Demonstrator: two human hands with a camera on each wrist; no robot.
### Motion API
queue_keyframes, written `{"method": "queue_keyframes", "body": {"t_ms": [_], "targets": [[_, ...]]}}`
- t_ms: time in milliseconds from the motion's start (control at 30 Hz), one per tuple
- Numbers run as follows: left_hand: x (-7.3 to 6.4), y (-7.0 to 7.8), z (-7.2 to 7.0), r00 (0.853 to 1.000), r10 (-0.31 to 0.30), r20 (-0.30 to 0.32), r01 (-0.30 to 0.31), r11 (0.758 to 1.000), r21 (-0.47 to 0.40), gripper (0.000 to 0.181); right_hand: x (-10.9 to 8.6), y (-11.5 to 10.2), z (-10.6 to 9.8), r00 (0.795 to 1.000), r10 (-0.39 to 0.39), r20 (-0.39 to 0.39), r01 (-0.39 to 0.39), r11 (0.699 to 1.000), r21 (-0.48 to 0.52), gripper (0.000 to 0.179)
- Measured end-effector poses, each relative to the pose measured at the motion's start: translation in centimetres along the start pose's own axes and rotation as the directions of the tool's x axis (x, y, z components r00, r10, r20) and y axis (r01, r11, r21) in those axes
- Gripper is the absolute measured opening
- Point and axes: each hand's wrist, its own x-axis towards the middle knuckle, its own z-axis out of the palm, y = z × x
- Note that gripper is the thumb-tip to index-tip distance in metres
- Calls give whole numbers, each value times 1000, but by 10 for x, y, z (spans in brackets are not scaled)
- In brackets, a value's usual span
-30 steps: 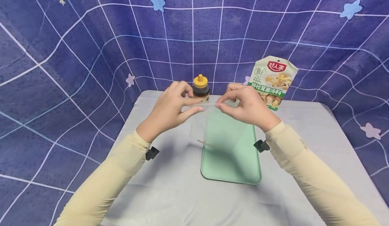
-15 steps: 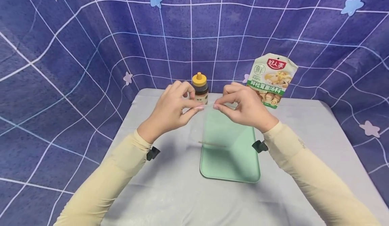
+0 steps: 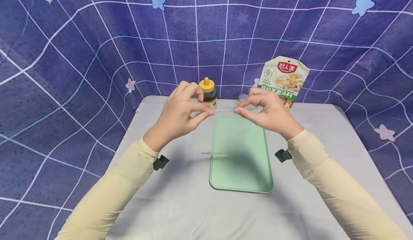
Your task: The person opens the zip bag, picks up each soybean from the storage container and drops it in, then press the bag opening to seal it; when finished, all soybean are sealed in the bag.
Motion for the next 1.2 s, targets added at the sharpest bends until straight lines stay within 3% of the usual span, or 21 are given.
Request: {"method": "queue_keyframes", "body": {"t_ms": [167, 400, 600, 933, 1200], "targets": [[-3, -7, 1, 999, -22, -29, 20, 998, -62, 14, -1, -12, -3, 1000, -15, -14, 15, 999, 36, 11], [-7, -12, -3, 998, -50, -41, 45, 994, -101, 11, -5, 6, -6, 1000, -24, -17, 25, 999, 30, 11], [-10, -14, -5, 997, -71, 39, 75, 990, -117, 11, -11, 30, -7, 997, -76, 25, 78, 994, -73, 12], [-24, -22, -10, 977, -185, 108, 202, 962, -181, 9, -17, 17, -13, 1000, -9, -15, 9, 1000, 5, 17], [-36, -27, -16, 981, -192, 30, 194, 962, -194, 8, -14, 8, -12, 997, -21, -72, 19, 1000, -24, 11]]}}
